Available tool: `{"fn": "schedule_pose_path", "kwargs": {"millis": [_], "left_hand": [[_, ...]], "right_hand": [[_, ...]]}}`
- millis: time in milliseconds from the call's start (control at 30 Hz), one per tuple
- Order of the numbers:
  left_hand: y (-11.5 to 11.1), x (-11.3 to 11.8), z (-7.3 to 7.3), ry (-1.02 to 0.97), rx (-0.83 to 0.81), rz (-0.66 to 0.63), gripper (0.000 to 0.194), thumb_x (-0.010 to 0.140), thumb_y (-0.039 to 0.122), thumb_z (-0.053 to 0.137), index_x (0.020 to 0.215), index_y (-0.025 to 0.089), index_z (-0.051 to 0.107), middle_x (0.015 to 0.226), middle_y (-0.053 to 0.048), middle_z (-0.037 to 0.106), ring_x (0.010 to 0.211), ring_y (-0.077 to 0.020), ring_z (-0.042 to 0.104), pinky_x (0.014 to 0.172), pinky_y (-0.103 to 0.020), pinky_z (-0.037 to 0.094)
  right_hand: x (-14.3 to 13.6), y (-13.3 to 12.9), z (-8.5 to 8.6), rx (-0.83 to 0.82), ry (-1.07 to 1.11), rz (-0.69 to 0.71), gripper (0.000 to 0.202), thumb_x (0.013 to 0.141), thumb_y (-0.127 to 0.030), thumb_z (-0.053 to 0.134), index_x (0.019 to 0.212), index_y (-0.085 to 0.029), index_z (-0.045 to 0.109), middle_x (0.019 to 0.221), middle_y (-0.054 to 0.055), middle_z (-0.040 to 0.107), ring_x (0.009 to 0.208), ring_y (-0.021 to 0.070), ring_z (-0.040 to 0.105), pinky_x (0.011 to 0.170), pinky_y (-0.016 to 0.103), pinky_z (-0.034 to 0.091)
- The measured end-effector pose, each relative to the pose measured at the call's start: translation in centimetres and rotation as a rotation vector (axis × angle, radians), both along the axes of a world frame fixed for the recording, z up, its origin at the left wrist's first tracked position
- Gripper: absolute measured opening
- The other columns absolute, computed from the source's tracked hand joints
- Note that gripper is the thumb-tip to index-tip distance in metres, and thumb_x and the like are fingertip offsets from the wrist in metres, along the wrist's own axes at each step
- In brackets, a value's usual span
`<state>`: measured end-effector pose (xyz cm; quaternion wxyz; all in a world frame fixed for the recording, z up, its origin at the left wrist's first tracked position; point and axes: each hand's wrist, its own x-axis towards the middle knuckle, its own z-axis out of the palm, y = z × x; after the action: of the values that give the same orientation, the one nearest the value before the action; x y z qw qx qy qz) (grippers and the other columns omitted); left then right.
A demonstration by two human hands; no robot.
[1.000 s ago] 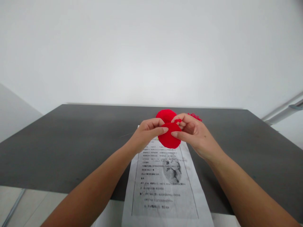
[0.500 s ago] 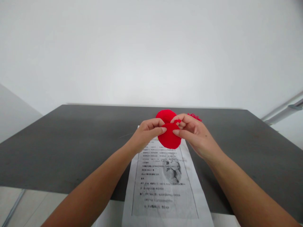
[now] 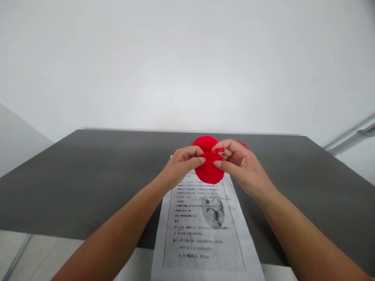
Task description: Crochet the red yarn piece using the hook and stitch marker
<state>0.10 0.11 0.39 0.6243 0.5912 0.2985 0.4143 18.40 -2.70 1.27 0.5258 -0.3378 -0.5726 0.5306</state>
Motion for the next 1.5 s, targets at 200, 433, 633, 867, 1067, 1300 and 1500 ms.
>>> {"fn": "schedule_pose_path", "kwargs": {"millis": [200, 433, 633, 867, 1067, 1300, 1500], "left_hand": [[0.0, 0.1, 0.1, 0.006, 0.018, 0.007, 0.019, 0.075, 0.032, 0.070, 0.070, 0.016, 0.061, 0.063, 0.003, 0.058, 0.058, -0.0100, 0.048, 0.058, -0.025, 0.035], [-0.2, 0.1, 0.3, -0.009, 0.002, 0.004, 0.018, 0.073, 0.031, 0.071, 0.070, 0.016, 0.061, 0.064, 0.003, 0.059, 0.058, -0.0102, 0.049, 0.059, -0.025, 0.036], [-0.1, 0.1, 0.2, -0.003, -0.003, 0.017, 0.019, 0.074, 0.031, 0.070, 0.069, 0.016, 0.060, 0.063, 0.004, 0.057, 0.057, -0.0090, 0.047, 0.058, -0.024, 0.034], [0.1, 0.0, 0.0, 0.055, -0.021, -0.077, 0.026, 0.073, 0.036, 0.078, 0.077, 0.015, 0.064, 0.066, 0.003, 0.058, 0.059, -0.0093, 0.050, 0.058, -0.025, 0.037], [0.3, 0.1, -0.1, 0.154, -0.030, -0.039, 0.030, 0.071, 0.035, 0.079, 0.088, 0.013, 0.067, 0.064, 0.003, 0.059, 0.054, -0.0083, 0.047, 0.053, -0.024, 0.035], [0.5, 0.0, -0.1, 0.222, 0.022, -0.043, 0.025, 0.073, 0.034, 0.075, 0.083, 0.014, 0.064, 0.062, 0.004, 0.057, 0.054, -0.0086, 0.047, 0.051, -0.024, 0.037], [0.4, 0.1, -0.2, 0.275, 0.117, -0.028, 0.025, 0.079, 0.038, 0.072, 0.074, 0.016, 0.060, 0.059, 0.004, 0.056, 0.054, -0.0098, 0.052, 0.054, -0.024, 0.041]], "right_hand": [[0.0, 0.2, -0.1, 0.020, 0.015, 0.005, 0.022, 0.073, -0.012, 0.076, 0.089, -0.022, 0.064, 0.075, -0.003, 0.063, 0.068, 0.0117, 0.058, 0.063, 0.023, 0.045], [0.0, 0.1, -0.1, 0.020, 0.031, -0.004, 0.021, 0.074, -0.011, 0.075, 0.088, -0.022, 0.064, 0.074, -0.004, 0.065, 0.068, 0.0110, 0.059, 0.064, 0.022, 0.047], [-0.1, 0.0, -0.1, 0.025, 0.063, 0.003, 0.016, 0.077, -0.013, 0.075, 0.087, -0.021, 0.065, 0.077, -0.002, 0.070, 0.071, 0.0113, 0.063, 0.065, 0.022, 0.049], [-0.1, 0.3, -0.2, 0.048, 0.086, -0.102, 0.021, 0.075, -0.019, 0.080, 0.087, -0.021, 0.063, 0.080, -0.002, 0.069, 0.068, 0.0111, 0.062, 0.062, 0.023, 0.048], [0.0, 0.5, -0.5, 0.056, -0.065, -0.168, 0.026, 0.075, -0.030, 0.082, 0.085, -0.022, 0.059, 0.071, -0.003, 0.066, 0.064, 0.0143, 0.060, 0.060, 0.027, 0.048], [0.0, 0.8, -1.1, 0.076, -0.212, -0.100, 0.029, 0.086, -0.041, 0.072, 0.069, -0.021, 0.059, 0.067, -0.002, 0.059, 0.066, 0.0159, 0.057, 0.063, 0.029, 0.045], [-0.4, 1.0, -1.3, 0.091, -0.243, -0.198, 0.043, 0.087, -0.054, 0.068, 0.062, -0.021, 0.054, 0.059, -0.004, 0.050, 0.054, 0.0120, 0.045, 0.051, 0.026, 0.036]]}}
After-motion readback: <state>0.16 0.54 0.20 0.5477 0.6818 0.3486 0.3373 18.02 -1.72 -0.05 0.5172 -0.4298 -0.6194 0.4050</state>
